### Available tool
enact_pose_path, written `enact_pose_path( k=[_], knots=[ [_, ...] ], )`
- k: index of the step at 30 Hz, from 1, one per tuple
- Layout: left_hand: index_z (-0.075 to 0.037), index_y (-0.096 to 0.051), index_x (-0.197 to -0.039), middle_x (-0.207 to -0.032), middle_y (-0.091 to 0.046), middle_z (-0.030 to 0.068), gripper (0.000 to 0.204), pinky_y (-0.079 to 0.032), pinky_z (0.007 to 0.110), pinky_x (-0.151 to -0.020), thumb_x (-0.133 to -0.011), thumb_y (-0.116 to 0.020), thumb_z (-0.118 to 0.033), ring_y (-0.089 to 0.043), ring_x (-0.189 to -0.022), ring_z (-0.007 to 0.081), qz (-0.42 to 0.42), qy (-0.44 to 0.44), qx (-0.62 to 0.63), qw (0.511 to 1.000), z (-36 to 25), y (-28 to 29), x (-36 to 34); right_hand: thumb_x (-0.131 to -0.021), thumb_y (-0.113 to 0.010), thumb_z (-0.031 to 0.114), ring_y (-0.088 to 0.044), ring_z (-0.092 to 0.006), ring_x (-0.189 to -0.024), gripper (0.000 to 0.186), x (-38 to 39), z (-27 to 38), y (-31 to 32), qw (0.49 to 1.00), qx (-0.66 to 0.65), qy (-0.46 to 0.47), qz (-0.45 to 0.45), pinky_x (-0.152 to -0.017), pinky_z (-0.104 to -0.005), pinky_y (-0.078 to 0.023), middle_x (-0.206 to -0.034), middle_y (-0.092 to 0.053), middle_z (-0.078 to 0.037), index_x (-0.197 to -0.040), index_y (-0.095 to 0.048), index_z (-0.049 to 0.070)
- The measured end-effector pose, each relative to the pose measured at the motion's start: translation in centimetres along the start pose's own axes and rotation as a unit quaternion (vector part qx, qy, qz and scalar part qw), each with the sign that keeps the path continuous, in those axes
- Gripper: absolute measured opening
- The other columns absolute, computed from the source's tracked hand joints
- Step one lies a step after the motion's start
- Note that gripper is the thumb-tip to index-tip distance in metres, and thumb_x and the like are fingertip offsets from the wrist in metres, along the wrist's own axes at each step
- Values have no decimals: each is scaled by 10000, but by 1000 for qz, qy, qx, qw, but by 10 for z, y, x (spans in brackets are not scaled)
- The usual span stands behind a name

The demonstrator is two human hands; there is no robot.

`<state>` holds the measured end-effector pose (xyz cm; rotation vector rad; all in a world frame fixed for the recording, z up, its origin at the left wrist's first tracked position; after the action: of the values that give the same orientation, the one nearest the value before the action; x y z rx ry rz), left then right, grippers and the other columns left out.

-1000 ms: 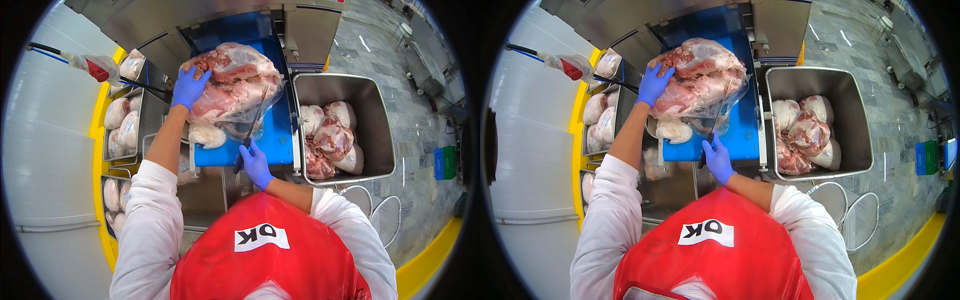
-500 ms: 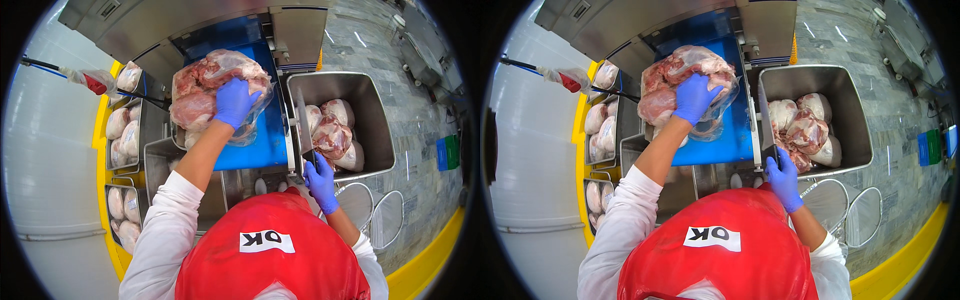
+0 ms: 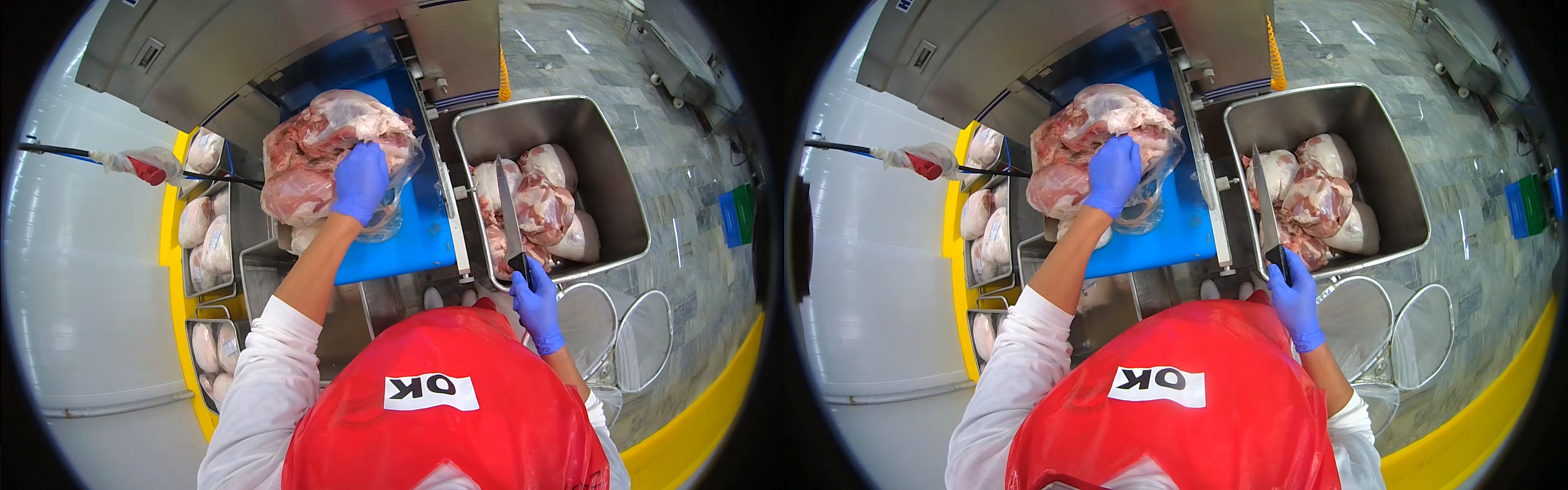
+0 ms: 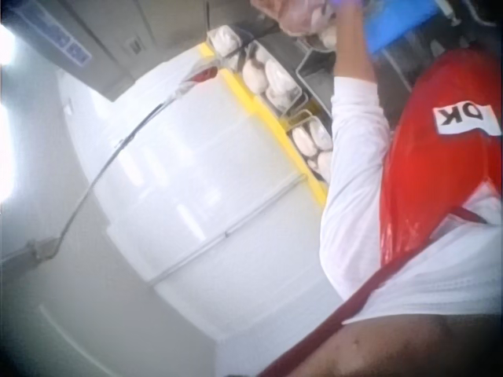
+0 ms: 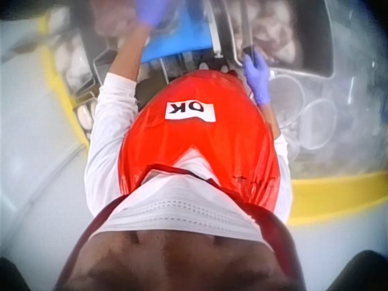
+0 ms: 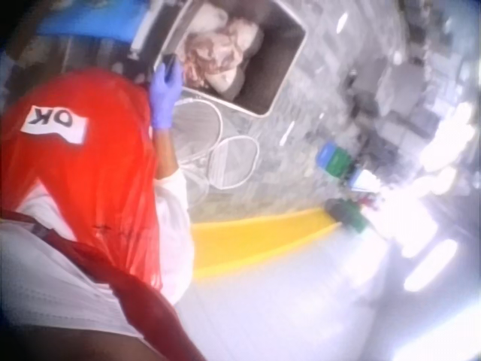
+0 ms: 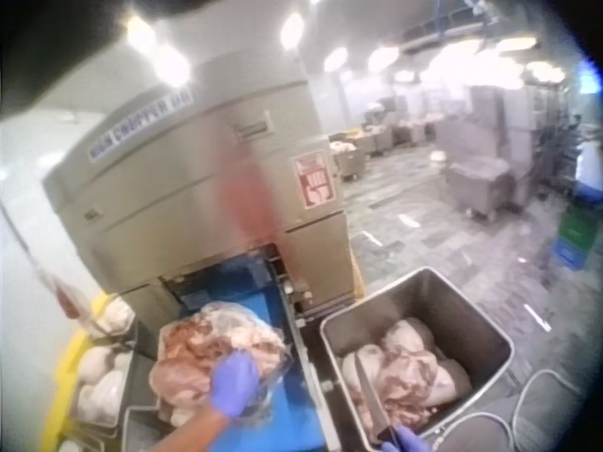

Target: The person trims fat and connective tissue from a large piece of raw meat using a knife on a blue cutting board. Trimmed pieces are placed into a metal bin to the right. The person repeatedly repositions the meat and continues trimming throughout the clip.

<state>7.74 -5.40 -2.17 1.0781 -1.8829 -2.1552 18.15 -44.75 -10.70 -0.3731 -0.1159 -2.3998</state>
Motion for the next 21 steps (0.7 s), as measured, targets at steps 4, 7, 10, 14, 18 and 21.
enact_pose_path(
  k=[4,7,10,14,18,21],
  knots=[
    [-44,-687,-961,-942,-700,210,188,-563,516,-768,-1019,-611,-206,-697,-873,425,-7,38,67,997,2,5,15,-1048,-687,129,-637,-88,-807,387,-17,-1,-6,1000,10,8,29,-728,-266,-557,-1019,-715,-36,-1395,-642,-35],
    [-48,-684,-959,-951,-698,206,159,-558,514,-771,-1012,-630,-188,-693,-872,422,-12,54,108,993,4,10,26,-1043,-703,139,-709,-134,-907,421,-29,7,-10,993,80,62,61,-822,-315,-584,-1084,-766,-98,-1434,-640,-4],
    [-49,-684,-960,-947,-699,200,140,-557,515,-764,-1007,-647,-175,-695,-871,418,-12,60,108,992,0,12,36,-1035,-723,155,-756,-181,-1026,459,-33,23,-11,978,116,119,124,-905,-354,-584,-1173,-787,-165,-1474,-635,54],
    [-53,-688,-958,-939,-703,193,132,-558,514,-748,-1005,-666,-175,-698,-854,415,9,95,64,993,-8,7,46,-1011,-735,182,-777,-338,-1066,501,-36,43,-14,949,246,143,135,-914,-372,-592,-1205,-764,-234,-1493,-629,98],
    [-58,-701,-987,-940,-710,186,132,-564,507,-740,-1003,-684,-188,-700,-830,416,-22,106,73,991,-14,4,53,-986,-719,155,-772,-371,-1043,475,-37,52,-16,940,253,204,103,-896,-383,-595,-1174,-762,-243,-1450,-649,79],
    [-57,-700,-1037,-938,-720,181,177,-570,504,-742,-993,-715,-228,-710,-828,409,-12,107,86,990,-24,13,58,-976,-705,127,-781,-354,-1029,453,-36,52,-13,942,257,195,95,-886,-387,-596,-1149,-768,-236,-1421,-657,60]
  ],
)
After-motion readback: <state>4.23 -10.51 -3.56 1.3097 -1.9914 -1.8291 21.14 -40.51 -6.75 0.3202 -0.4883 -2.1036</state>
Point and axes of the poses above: each hand's wrist, its own x-axis away from the middle knuckle, its own y-axis out of the back of the hand, z = x × y, the point moved 1 cm from there along -x, towards the middle knuckle
